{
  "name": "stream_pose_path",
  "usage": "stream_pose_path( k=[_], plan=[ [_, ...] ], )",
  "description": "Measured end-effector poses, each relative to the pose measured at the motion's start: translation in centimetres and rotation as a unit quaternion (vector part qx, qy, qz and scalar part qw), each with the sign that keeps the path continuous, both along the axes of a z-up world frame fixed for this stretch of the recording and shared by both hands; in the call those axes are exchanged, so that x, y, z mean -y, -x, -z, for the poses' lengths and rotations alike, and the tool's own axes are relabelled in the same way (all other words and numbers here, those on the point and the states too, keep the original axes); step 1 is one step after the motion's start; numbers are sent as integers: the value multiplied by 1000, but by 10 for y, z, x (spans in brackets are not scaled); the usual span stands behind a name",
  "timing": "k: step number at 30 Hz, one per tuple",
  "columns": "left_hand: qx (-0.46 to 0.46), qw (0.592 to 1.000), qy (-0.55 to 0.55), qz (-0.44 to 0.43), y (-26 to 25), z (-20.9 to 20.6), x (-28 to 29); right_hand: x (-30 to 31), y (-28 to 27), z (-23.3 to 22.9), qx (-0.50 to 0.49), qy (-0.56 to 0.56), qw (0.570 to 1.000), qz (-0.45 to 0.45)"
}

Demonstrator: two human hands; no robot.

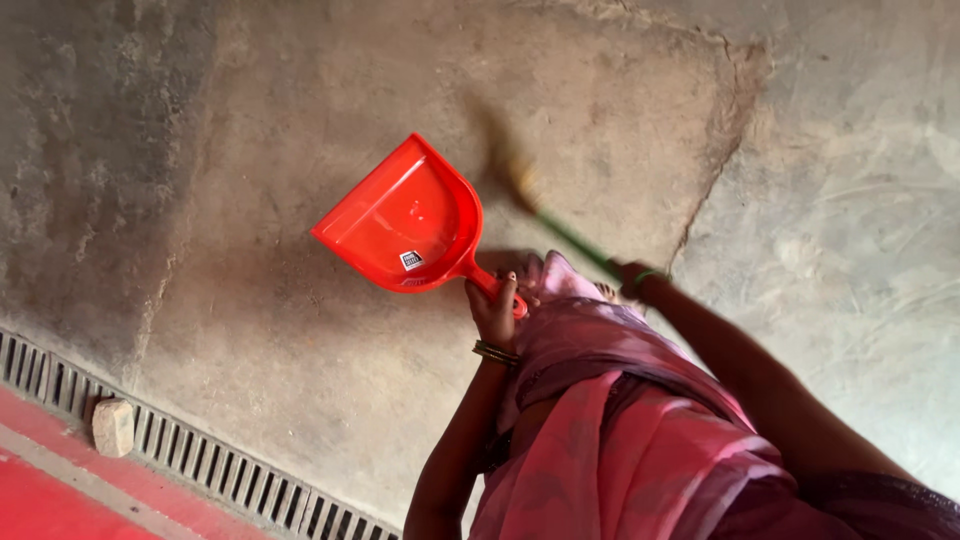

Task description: The person sweeps the concrete floor by hand using a small broom and a red dustpan, collecting dust and debris as they move across the room.

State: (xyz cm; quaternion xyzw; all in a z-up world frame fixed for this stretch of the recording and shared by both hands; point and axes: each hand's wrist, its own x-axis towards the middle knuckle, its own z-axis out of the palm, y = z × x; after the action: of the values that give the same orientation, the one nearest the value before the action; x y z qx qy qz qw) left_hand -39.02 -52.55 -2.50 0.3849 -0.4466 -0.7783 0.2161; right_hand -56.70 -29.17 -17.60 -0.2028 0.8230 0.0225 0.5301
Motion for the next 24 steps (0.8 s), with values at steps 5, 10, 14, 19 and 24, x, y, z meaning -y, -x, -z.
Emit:
stream_pose_path(
  k=[5,10,14,19,24],
  plan=[
    [-38,999,-9,3,-6,-1,46,104,-36,-11,24,60,991,-116],
    [-48,998,-12,-46,-15,-2,83,144,-11,-30,-56,114,983,-131],
    [-37,997,1,-70,-30,14,104,145,28,-26,-158,120,980,-17],
    [65,954,267,-120,-33,22,125,170,104,-23,-115,191,921,318],
    [83,988,-45,-123,-18,-17,165,214,181,-24,-99,142,944,280]
  ],
)
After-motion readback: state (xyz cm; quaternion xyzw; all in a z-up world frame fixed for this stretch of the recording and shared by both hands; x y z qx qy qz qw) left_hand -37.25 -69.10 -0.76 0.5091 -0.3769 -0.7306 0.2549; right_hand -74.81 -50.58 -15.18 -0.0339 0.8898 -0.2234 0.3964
